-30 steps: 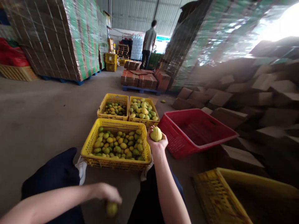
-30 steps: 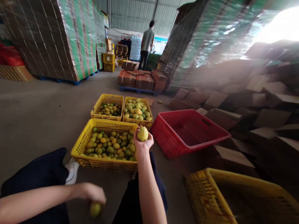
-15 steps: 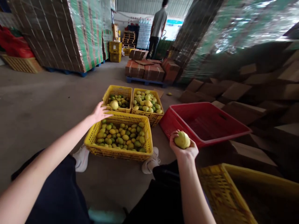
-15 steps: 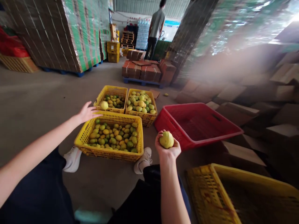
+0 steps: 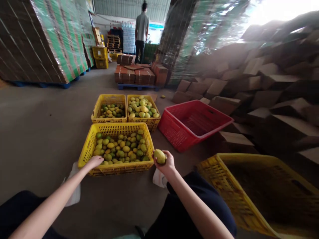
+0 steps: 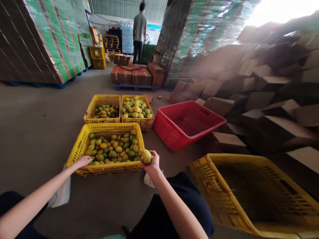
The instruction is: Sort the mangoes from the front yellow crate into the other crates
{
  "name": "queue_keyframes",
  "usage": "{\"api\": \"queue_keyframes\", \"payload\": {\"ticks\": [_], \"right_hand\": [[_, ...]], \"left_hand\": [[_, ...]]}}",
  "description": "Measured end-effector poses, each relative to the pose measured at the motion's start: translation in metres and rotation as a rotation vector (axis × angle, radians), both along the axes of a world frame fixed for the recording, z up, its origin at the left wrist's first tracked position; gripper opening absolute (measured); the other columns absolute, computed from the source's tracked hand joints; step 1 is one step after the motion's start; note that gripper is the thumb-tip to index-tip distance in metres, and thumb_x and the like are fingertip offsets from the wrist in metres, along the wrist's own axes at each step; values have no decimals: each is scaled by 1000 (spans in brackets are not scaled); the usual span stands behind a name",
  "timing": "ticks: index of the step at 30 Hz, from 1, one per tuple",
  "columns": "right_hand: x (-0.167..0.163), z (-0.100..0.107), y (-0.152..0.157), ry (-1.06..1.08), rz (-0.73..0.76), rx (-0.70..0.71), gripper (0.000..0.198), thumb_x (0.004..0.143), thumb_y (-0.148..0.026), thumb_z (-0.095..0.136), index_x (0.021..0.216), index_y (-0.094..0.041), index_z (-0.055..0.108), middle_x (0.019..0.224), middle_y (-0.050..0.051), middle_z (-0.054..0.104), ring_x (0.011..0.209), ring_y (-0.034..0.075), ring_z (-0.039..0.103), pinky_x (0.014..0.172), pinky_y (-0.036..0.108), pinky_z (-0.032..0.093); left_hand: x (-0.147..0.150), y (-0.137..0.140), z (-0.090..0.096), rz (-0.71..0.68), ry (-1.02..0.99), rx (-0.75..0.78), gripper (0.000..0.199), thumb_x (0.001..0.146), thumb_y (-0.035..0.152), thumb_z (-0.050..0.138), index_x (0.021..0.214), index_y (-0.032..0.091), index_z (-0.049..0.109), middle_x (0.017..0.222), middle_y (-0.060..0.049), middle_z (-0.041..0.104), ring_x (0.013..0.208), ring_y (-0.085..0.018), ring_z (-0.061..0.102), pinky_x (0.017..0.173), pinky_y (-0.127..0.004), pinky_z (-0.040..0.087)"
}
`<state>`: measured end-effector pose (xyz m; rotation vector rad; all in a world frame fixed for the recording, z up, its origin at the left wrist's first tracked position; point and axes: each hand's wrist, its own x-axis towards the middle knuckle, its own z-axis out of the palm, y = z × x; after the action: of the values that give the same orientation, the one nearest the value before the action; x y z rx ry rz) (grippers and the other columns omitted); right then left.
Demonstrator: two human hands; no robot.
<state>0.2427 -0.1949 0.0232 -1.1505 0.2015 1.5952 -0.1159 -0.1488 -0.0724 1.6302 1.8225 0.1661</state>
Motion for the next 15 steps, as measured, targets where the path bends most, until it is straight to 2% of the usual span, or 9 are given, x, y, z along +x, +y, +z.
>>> {"api": "queue_keyframes", "payload": {"ticks": [4, 7, 9, 12, 14, 15], "right_hand": [[11, -22, -8, -83, 33, -110, 15, 81, -22, 44, 85, -15, 58, 60, 6, 64, 56, 17, 63, 41, 19, 42], [26, -25, -4, -141, 43, -119, 16, 82, -22, 44, 83, -14, 58, 59, 6, 64, 52, 16, 61, 42, 20, 43], [37, -24, 3, -191, 63, -126, 18, 81, -22, 44, 81, -13, 59, 60, 7, 65, 51, 17, 61, 42, 22, 44], [54, -24, 23, -293, 85, -139, 19, 81, -22, 46, 80, -10, 61, 59, 10, 65, 49, 19, 60, 40, 24, 44], [65, -27, 45, -376, 81, -127, 14, 79, -21, 50, 80, -11, 61, 56, 8, 63, 47, 18, 59, 39, 25, 44], [71, -30, 59, -416, 73, -113, 11, 78, -20, 53, 80, -12, 60, 55, 6, 62, 47, 18, 57, 39, 24, 44]], "left_hand": [[-7, 2, -9, 8, -3, -2, 32, 81, 17, 56, 50, 18, 51, 51, -1, 51, 74, -23, 64, 74, -29, 43], [-5, 8, -15, 36, 48, -49, 32, 83, 23, 53, 51, 19, 54, 53, -4, 57, 72, -26, 65, 70, -30, 44], [1, 10, -18, -2, 114, -94, 33, 85, 30, 50, 56, 19, 59, 61, -7, 66, 74, -27, 67, 70, -31, 46], [12, 4, -28, -202, 225, -116, 32, 88, 33, 45, 73, 21, 70, 81, -9, 75, 84, -27, 71, 73, -31, 50], [14, -5, -43, -402, 284, -8, 30, 86, 24, 44, 88, 20, 74, 95, -11, 77, 91, -26, 72, 78, -32, 52], [13, -9, -54, -514, 307, 107, 33, 83, 17, 45, 95, 20, 75, 101, -12, 76, 95, -26, 72, 81, -33, 54]]}}
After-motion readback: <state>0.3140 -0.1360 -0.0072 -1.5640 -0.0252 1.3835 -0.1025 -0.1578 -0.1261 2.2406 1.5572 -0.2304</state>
